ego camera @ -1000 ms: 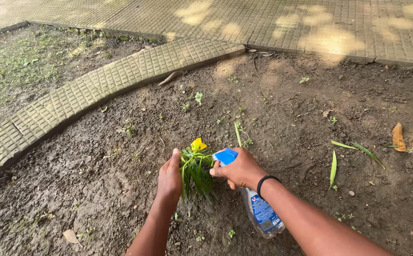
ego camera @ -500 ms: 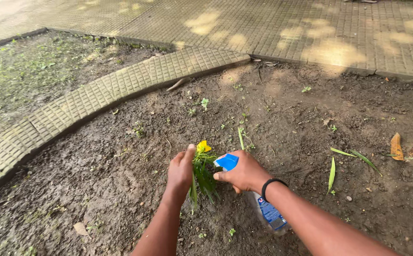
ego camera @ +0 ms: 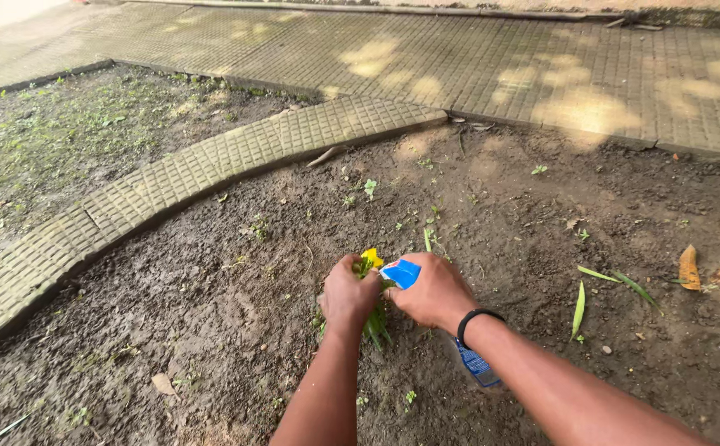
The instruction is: The person sprays a yellow flower and green leaves with a spray bottle, moving between different small plants on the ground.
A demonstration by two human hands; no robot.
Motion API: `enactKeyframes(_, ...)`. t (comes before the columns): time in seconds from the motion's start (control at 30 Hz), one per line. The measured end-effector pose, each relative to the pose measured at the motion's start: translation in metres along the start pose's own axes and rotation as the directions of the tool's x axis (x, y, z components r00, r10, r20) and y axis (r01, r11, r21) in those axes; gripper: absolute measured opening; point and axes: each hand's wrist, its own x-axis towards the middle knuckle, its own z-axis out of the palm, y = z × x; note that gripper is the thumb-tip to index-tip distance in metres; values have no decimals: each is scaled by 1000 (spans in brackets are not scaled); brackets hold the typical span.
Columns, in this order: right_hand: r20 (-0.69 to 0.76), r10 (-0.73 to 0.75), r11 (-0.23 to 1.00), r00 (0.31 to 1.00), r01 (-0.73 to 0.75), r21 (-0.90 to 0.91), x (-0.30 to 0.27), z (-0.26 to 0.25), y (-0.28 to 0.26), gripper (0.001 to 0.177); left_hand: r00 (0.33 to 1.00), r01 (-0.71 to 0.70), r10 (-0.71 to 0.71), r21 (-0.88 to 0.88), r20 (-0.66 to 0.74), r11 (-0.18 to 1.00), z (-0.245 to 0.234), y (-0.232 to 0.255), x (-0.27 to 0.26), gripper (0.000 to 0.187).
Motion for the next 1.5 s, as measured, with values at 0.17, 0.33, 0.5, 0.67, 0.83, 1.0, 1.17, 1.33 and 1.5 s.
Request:
enactKeyframes(0.17, 0, -36, 998, 999, 36, -61, 3, -2, 12, 37, 995, 100, -100, -88, 2, 991, 1, 5, -5, 48)
enactKeyframes(0.33, 8, -38, 999, 999, 38, 7, 5, 0, 21, 39, 994, 101, -103, -48, -46, 994, 0, 19, -14, 52)
enactKeyframes(0.5, -6, -5, 998, 1000, 5, -64, 3, -8, 12, 27, 996, 53, -53, -9, -77, 999, 1, 29, -23, 52)
enactKeyframes(0.67, 21, 20, 1000, 1000, -20, 4, -3, -14, 1, 21, 998, 47, -47, -12, -51, 999, -6, 34, -29, 47)
enactKeyframes(0.83, 125, 67, 979, 990, -90, 184, -8, -23, -6, 17, 998, 1, -3, -22, -68, 1000, -6, 31, -27, 38)
enactKeyframes(1.0, 95, 95, 994, 991, -99, 42, -9, -26, -13, 16, 998, -20, 18, -30, -65, 999, -9, 33, -32, 29)
enactKeyframes(1.17, 166, 52, 988, 985, -74, 133, -11, -27, -8, 14, 998, -1, 0, -9, -58, 1000, -14, 39, -38, 22)
enactKeyframes(1.33, 148, 123, 990, 981, -132, 54, -12, -33, -16, 15, 993, -54, 49, -41, -109, 998, -8, 34, -32, 29)
enactKeyframes(1.5, 112, 39, 992, 993, -52, 114, -19, -40, -25, 20, 977, -110, 108, 2, -185, 994, -15, 25, -31, 50)
